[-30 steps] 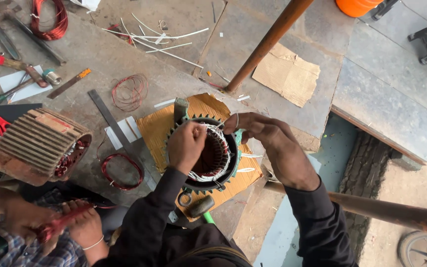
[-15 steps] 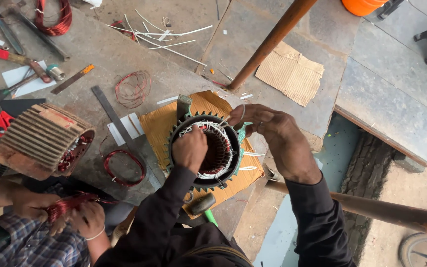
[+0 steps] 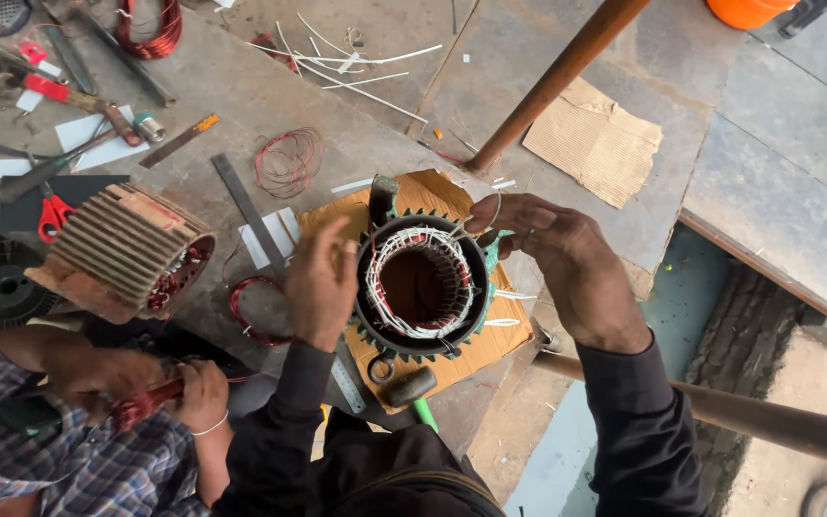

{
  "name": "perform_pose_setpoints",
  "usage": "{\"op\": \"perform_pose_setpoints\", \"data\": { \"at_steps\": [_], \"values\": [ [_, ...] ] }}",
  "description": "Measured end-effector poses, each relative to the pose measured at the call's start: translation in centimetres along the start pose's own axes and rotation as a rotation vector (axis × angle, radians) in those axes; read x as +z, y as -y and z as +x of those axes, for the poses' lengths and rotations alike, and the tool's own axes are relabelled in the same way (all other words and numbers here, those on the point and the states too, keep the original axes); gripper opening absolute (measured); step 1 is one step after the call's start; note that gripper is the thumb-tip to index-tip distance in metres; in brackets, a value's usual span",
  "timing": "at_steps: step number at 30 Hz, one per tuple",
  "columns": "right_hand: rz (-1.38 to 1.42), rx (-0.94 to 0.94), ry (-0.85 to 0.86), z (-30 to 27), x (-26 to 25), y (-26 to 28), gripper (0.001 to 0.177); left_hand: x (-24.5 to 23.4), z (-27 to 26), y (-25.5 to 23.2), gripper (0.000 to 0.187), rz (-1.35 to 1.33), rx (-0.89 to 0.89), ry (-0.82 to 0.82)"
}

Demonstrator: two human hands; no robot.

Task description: The person inserts white insulating strips into the slots of a motor stator and uses a hammer to tap them into place. A second person works on a separate motor component nearby.

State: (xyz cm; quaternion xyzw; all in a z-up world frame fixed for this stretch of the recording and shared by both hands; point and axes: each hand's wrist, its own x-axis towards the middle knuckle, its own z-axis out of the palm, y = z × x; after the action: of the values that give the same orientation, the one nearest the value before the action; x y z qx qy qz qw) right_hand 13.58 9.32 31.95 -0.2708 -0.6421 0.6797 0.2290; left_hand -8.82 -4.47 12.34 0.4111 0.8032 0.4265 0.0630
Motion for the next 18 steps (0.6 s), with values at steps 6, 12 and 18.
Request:
{"op": "perform_pose_setpoints", "data": {
  "at_steps": [6,12,18],
  "values": [
    [0.019,-0.005,0.022,0.1,0.6,0.2,0.058,0.2,-0.5,-5.1,0.027,-0.321,0.323,0.070],
    [0.058,-0.073,0.034,1.1,1.4,0.3,0.061,2.5,1.5,-10.1,0.029,-0.603,0.201,0.373],
    [-0.192,-0.084,-0.123,0.3,-0.5,-3.4,0.052,-0.7,1.8,-12.3,0.039,-0.864,0.179,0.495]
  ]
}}
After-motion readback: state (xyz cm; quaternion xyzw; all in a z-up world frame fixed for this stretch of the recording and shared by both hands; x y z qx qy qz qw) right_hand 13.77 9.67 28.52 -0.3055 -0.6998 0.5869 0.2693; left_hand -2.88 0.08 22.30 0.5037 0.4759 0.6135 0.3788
